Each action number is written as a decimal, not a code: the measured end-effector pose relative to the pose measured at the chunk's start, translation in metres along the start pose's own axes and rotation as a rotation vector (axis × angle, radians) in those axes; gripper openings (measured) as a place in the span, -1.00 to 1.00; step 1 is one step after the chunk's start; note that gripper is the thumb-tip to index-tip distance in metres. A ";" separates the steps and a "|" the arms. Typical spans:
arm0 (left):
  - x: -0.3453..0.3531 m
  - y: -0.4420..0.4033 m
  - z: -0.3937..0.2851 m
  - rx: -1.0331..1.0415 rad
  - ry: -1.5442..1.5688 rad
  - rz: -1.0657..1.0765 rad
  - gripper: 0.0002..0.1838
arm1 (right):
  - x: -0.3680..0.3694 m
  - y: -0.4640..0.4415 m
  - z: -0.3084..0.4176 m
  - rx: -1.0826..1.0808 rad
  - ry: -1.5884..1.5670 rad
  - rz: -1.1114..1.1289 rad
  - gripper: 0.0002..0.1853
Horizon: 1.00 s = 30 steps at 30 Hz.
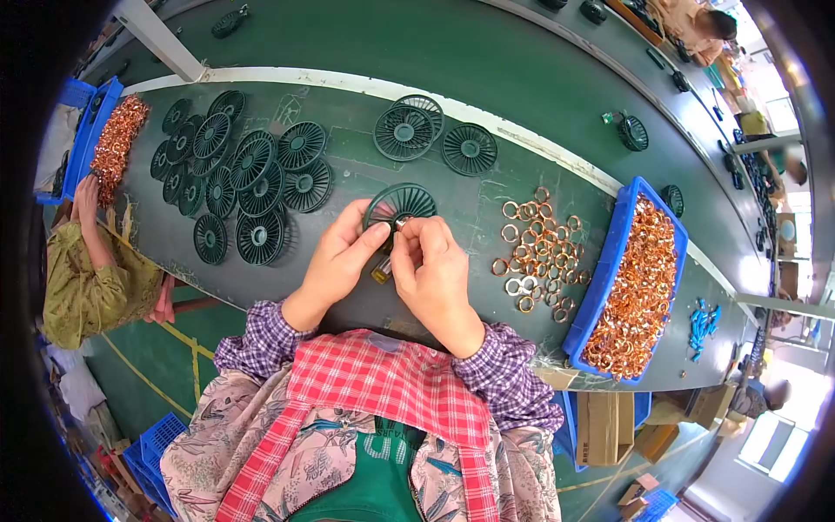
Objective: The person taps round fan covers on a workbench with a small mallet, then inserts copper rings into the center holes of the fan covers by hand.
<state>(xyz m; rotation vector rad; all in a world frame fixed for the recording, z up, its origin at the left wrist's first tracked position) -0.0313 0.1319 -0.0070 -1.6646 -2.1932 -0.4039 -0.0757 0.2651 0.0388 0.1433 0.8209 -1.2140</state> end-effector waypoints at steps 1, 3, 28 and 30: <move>-0.001 0.001 -0.001 -0.008 -0.090 0.029 -0.66 | 0.000 -0.001 0.000 0.002 0.025 0.019 -0.89; 0.006 0.002 -0.002 -0.020 0.018 0.024 -0.64 | 0.000 -0.001 -0.003 0.008 0.013 -0.001 -0.90; 0.004 0.013 0.015 0.120 -0.071 0.033 -0.62 | 0.003 -0.002 -0.001 -0.471 0.335 0.086 -0.81; 0.009 0.015 0.011 0.084 0.038 0.007 -0.64 | -0.007 -0.005 0.008 -0.500 0.349 0.114 -0.78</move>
Point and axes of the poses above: each hand's wrist, its own y-axis away from the middle knuckle, its own x-axis out of the palm, z = x × y, the point moved 6 cm from there along -y, towards the middle knuckle, and after that the axes turned 15 degrees about y, right-handed, at the moved point
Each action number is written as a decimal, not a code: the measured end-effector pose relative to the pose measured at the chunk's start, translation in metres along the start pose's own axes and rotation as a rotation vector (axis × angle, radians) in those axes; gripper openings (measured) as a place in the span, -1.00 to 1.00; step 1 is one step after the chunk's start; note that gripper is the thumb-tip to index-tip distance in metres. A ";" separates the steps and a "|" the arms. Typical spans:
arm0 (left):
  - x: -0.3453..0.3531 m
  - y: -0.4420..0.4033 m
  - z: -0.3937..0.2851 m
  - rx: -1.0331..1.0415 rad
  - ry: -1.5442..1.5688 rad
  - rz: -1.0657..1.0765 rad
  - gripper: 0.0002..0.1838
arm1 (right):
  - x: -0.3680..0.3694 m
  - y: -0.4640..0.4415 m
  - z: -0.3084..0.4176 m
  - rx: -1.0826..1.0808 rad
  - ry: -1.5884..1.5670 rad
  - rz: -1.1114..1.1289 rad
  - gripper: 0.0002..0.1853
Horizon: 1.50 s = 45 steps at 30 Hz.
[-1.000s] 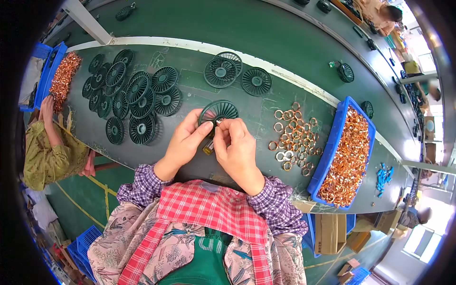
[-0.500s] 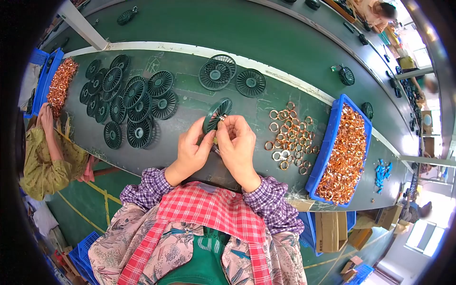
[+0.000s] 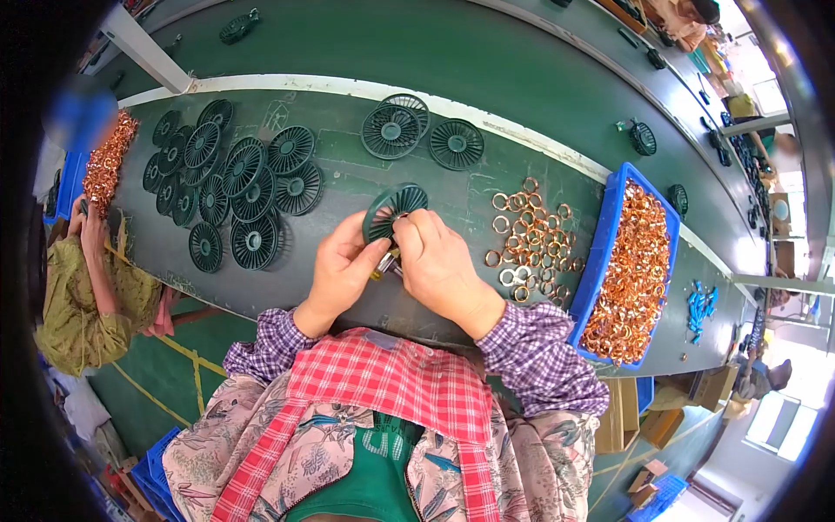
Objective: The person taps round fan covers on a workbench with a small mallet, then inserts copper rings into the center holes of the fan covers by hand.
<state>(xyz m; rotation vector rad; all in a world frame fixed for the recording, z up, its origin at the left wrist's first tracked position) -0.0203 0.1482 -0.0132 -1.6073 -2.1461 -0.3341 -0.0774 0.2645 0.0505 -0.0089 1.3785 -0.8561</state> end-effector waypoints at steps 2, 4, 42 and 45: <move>0.002 -0.007 -0.002 -0.041 0.232 -0.026 -0.63 | -0.004 -0.005 -0.003 0.016 -0.106 0.068 -0.77; -0.004 -0.012 0.004 -0.045 0.230 -0.040 -0.63 | -0.008 -0.006 -0.014 0.057 -0.206 0.050 -0.75; -0.162 -0.049 -0.130 -0.082 -1.523 -0.564 -0.09 | 0.022 -0.020 -0.105 0.151 0.351 0.052 -0.59; -0.115 -0.036 -0.147 0.387 -1.425 -0.353 -0.10 | 0.002 -0.011 -0.095 0.199 0.215 0.060 -0.66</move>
Point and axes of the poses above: each hand's wrist, its own y-axis away from the middle knuckle, its own x-axis out of the palm, z = x × y, the point moved 6 cm from there along -y, towards the middle knuckle, and after that the axes turned 15 degrees about y, right-handed, at the moved point
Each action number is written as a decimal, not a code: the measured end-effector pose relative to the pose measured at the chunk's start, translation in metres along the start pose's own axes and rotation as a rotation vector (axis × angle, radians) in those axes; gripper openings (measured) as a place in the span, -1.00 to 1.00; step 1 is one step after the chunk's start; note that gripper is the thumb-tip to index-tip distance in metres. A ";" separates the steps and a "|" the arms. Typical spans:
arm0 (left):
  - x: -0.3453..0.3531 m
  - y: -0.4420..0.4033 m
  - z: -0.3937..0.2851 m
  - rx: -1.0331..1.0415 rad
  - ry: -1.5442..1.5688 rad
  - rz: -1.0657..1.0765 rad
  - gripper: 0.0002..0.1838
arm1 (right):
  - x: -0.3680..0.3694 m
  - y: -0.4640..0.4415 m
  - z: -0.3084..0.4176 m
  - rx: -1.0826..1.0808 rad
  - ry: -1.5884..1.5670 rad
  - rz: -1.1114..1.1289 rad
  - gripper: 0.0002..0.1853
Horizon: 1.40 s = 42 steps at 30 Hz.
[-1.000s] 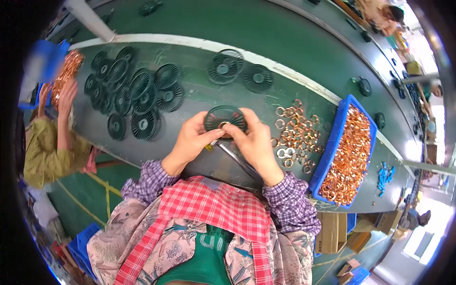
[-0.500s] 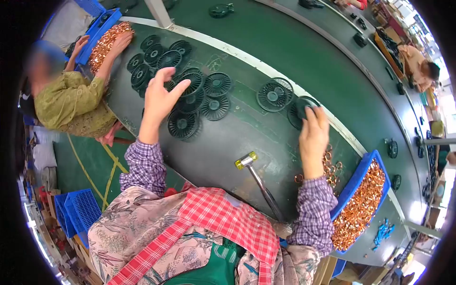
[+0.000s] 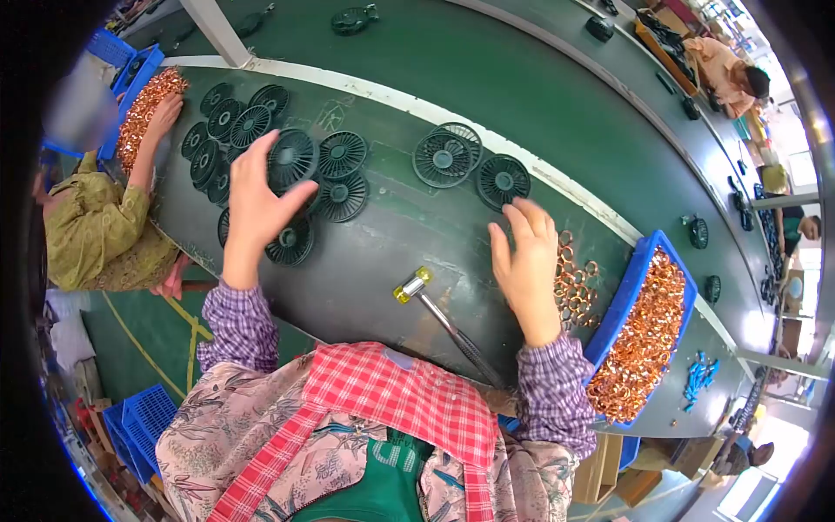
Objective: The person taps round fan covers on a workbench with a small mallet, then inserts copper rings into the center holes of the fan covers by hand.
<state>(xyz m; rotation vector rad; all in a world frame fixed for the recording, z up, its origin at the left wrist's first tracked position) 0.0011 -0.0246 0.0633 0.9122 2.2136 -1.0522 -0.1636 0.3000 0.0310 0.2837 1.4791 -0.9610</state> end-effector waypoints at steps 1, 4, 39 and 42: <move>0.002 0.002 -0.028 0.043 0.120 0.062 -0.08 | -0.003 0.005 0.007 0.004 -0.009 0.008 -0.66; 0.039 0.024 -0.085 0.222 0.391 0.323 -0.01 | 0.008 0.020 0.034 0.371 -0.963 0.413 -0.65; 0.148 0.099 -0.113 -0.917 1.729 0.703 -0.64 | -0.041 0.049 0.053 0.016 -0.409 -0.083 -0.82; 0.143 0.101 -0.113 -0.891 1.682 0.692 -0.64 | -0.031 0.050 0.064 0.004 -0.395 -0.094 -0.81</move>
Point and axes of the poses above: each hand's wrist, its own y-axis away from the middle knuckle, its own x-axis out of the palm, z = x × y, the point moved 6 cm from there along -y, towards the middle knuckle, and after that the axes turned 15 degrees about y, right-handed, at the moved point
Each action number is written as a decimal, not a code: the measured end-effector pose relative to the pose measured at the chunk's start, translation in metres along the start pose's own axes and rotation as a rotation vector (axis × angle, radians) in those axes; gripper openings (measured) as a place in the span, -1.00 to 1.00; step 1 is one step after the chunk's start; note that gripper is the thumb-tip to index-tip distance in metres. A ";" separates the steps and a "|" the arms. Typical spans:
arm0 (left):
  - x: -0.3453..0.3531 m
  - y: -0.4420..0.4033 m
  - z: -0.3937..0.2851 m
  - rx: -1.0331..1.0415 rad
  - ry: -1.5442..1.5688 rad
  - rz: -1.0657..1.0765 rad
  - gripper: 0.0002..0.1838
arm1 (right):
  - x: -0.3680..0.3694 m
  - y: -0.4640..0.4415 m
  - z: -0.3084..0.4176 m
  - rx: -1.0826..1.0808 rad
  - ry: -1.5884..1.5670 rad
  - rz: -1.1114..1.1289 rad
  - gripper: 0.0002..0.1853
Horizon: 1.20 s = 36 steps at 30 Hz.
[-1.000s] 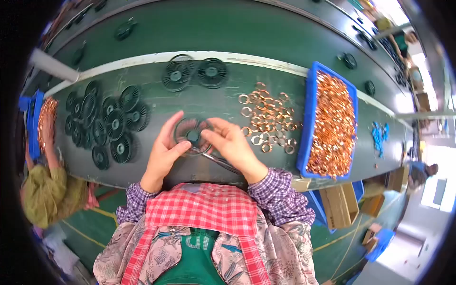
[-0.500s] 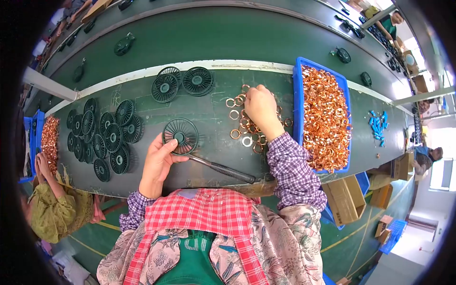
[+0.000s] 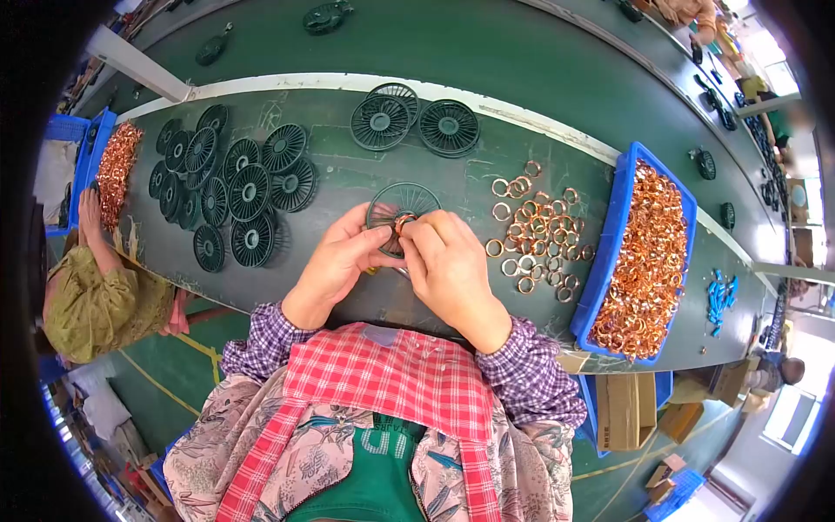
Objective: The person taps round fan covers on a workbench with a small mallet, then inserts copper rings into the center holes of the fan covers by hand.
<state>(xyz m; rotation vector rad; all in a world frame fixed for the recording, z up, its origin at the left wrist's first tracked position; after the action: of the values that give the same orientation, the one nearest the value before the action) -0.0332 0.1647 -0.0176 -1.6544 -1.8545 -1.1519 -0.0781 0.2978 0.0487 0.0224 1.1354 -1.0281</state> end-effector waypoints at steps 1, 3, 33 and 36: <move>0.000 0.001 0.000 0.004 0.001 -0.003 -0.64 | 0.001 -0.001 0.001 -0.003 0.018 -0.013 -0.80; 0.000 0.003 -0.001 0.035 -0.023 -0.015 -0.68 | 0.002 -0.002 0.003 -0.010 0.039 -0.022 -0.80; -0.003 0.017 -0.039 0.539 -0.744 -0.066 -0.70 | 0.020 -0.026 0.020 -0.115 0.141 0.119 -0.80; -0.002 0.018 -0.040 0.483 -0.696 -0.081 -0.70 | 0.025 -0.026 0.015 -0.098 0.062 0.092 -0.80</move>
<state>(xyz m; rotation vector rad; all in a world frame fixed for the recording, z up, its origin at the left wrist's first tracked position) -0.0245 0.1318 0.0097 -1.8090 -2.3664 -0.0837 -0.0837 0.2587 0.0494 0.0285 1.2288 -0.8943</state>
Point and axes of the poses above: each hand's wrist, its own y-axis away from the middle knuckle, its own x-axis out of the palm, z = x × y, the point moved 6 cm from there along -y, towards the middle knuckle, and after that the axes turned 15 degrees about y, right-handed, at the moved point
